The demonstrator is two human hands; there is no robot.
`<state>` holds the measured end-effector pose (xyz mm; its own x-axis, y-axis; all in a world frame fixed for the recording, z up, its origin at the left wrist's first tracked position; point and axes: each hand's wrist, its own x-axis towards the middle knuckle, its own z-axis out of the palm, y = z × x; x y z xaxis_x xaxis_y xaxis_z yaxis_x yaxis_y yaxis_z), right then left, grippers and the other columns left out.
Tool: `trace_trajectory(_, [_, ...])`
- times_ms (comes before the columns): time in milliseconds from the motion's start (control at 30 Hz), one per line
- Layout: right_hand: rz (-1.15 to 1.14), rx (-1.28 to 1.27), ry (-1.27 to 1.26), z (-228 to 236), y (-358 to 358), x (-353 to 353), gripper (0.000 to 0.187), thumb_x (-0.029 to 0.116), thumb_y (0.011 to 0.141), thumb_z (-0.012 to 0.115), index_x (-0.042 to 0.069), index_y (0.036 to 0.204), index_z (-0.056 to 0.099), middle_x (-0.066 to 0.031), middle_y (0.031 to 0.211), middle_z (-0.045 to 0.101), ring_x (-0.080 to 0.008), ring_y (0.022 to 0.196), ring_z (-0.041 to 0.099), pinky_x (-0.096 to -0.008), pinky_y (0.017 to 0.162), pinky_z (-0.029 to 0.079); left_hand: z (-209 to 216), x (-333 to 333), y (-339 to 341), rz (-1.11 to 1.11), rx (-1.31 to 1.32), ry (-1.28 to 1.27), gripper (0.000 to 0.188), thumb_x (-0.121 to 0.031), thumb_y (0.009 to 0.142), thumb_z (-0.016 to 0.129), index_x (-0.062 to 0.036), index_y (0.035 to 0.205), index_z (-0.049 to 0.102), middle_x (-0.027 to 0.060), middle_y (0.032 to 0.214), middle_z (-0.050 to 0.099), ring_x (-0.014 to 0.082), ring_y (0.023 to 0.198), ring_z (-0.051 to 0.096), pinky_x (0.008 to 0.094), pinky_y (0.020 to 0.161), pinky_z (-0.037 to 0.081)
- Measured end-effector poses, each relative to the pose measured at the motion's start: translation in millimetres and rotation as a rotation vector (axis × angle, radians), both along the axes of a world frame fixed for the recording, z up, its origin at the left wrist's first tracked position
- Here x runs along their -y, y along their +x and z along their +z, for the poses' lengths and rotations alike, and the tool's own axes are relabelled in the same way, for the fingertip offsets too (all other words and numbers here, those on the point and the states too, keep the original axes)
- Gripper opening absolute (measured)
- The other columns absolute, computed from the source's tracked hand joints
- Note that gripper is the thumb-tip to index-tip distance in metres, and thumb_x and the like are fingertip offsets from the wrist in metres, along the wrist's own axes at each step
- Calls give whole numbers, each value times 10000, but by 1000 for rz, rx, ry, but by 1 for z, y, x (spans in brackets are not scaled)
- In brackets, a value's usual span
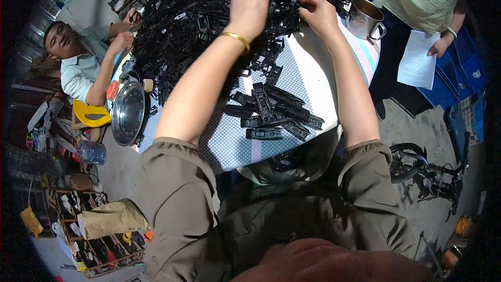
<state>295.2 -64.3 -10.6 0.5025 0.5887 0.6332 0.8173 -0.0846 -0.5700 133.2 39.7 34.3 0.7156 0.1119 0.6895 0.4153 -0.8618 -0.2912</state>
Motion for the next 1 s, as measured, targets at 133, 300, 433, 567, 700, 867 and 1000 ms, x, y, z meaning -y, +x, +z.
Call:
trace_trajectory(133, [-50, -41, -23, 4, -2, 3, 302, 173, 695, 655, 79, 981, 640, -99, 868, 655, -154, 745, 628, -252, 705, 480, -18, 29, 16, -24, -357, -347, 207, -200, 721, 595, -1, 761, 631, 167, 856, 582, 322, 811, 573, 397, 714, 490])
trace_trajectory(300, [162, -190, 16, 9, -13, 3, 275, 167, 729, 652, 85, 991, 644, -68, 878, 662, -113, 743, 623, -241, 686, 478, -30, 25, 21, 103, -463, -289, 196, -182, 731, 574, -17, 807, 651, 173, 892, 591, 319, 884, 568, 398, 732, 494])
trace_trajectory(433, [485, -450, 83, 11, -25, -1, 323, 89, 742, 645, 2, 1049, 592, -87, 883, 641, -125, 764, 618, -229, 692, 491, -21, 13, 8, -64, -30, -467, 170, -142, 719, 582, -31, 831, 645, 177, 910, 574, 297, 875, 559, 348, 746, 485])
trace_trajectory(567, [667, -708, 179, 24, -52, 7, 313, 81, 765, 633, -12, 1058, 576, -95, 880, 633, -141, 762, 620, -242, 700, 500, -8, -8, -35, -156, 289, -591, 238, -144, 742, 642, -85, 973, 642, 102, 892, 582, 181, 754, 562, 268, 716, 467])
trace_trajectory(700, [769, -540, 148, 22, -81, 8, 282, 93, 773, 636, -9, 1031, 586, -73, 881, 630, -118, 760, 609, -224, 687, 485, -4, 20, -78, -401, 449, -1480, 239, -23, 806, 547, 2, 1041, 582, 71, 880, 613, 122, 753, 601, 231, 667, 499])
trace_trajectory(867, [584, 72, 49, 14, -110, 8, 246, 135, 721, 675, 43, 945, 633, -85, 858, 636, -113, 726, 587, -222, 627, 461, -23, 33, -104, -529, 645, -1791, 235, 17, 832, 484, 18, 1053, 565, 89, 935, 596, 142, 823, 599, 222, 731, 510])
trace_trajectory(1000, [544, 331, 4, 13, -114, 9, 236, 132, 737, 661, 33, 946, 617, -91, 894, 628, -128, 796, 593, -236, 672, 466, -28, 33, -112, -556, 623, -1683, 237, 15, 833, 470, 14, 1045, 575, 94, 944, 590, 145, 823, 600, 229, 742, 507])
